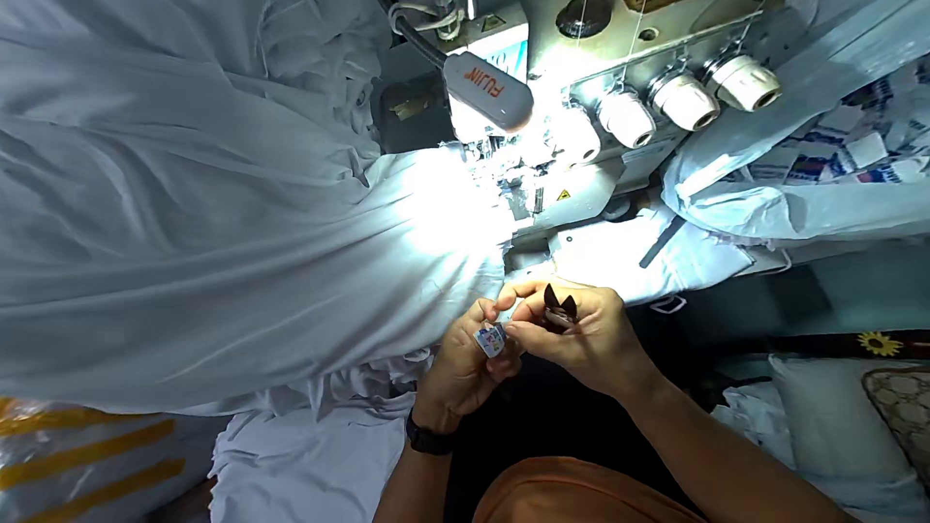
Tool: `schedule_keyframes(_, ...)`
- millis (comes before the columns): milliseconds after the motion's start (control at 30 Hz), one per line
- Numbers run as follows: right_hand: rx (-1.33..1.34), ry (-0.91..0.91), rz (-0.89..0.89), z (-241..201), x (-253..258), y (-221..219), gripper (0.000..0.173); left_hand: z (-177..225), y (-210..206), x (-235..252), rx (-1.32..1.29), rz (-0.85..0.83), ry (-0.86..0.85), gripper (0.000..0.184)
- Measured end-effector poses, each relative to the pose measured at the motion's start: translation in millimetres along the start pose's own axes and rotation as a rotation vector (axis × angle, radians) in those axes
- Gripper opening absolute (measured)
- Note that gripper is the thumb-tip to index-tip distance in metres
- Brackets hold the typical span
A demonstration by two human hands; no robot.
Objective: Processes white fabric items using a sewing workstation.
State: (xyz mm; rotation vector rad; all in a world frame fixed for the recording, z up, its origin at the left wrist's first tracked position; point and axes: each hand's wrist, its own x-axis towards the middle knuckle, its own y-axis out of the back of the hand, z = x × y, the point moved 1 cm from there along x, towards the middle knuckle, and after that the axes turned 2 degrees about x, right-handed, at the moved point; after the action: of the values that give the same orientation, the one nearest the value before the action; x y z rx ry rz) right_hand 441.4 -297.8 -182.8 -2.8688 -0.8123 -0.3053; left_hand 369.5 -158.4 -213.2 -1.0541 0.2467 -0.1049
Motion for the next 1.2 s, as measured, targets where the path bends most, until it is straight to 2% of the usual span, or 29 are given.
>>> schedule_keyframes(100,0.05,-0.019,-0.007,1.6,-0.2,0.6,0.007,0.3,2.6,1.4,0.031,-0.056,0.02,0.011)
schedule_keyframes(167,0.065,-0.026,0.014,1.9,-1.4,-0.2,0.008,1.6,3.2,0.9,0.087,-0.035,0.004,0.008)
schedule_keyframes(200,0.058,-0.033,0.027,1.8,-1.7,-0.5,0.008,2.9,3.4,-0.2,0.131,-0.01,-0.022,0.012)
schedule_keyframes(300,0.03,-0.055,0.058,1.9,-1.3,0.2,0.009,8.5,0.3,-5.1,0.392,0.134,-0.155,0.043)
schedule_keyframes(333,0.023,-0.058,0.065,2.0,-0.9,0.4,0.008,9.8,-2.0,-7.4,0.511,0.197,-0.208,0.045)
schedule_keyframes(433,0.016,-0.057,0.063,2.4,0.0,0.0,0.009,10.6,-9.6,-12.8,0.772,0.309,-0.369,0.016)
schedule_keyframes(500,0.003,-0.052,0.066,3.2,0.4,-1.2,0.009,10.7,-15.0,-13.2,0.84,0.365,-0.413,0.01)
schedule_keyframes(567,-0.007,-0.064,0.079,4.5,0.8,-2.6,0.01,11.1,-18.6,-12.7,0.855,0.432,-0.417,0.014)
schedule_keyframes(733,0.141,-0.191,0.122,11.5,4.1,-1.0,0.014,13.1,-17.6,-10.8,0.86,0.468,-0.426,0.015)
schedule_keyframes(800,0.227,-0.31,0.083,14.2,6.4,7.3,0.017,15.0,-16.6,-9.7,0.838,0.502,-0.42,0.016)
schedule_keyframes(867,0.293,-0.445,0.014,16.9,9.1,15.2,0.012,16.2,-15.9,-8.4,0.829,0.536,-0.411,0.018)
schedule_keyframes(967,0.314,-0.558,-0.111,16.5,9.9,15.7,0.011,16.2,-15.9,-5.2,0.83,0.568,-0.407,0.018)
schedule_keyframes(1033,0.335,-0.572,-0.105,15.5,9.2,9.5,0.012,14.8,-14.7,-3.3,0.827,0.563,-0.42,0.016)
schedule_keyframes(1200,0.314,-0.482,0.043,22.6,11.1,-4.2,0.015,14.3,-12.1,0.2,0.865,0.553,-0.465,0.015)
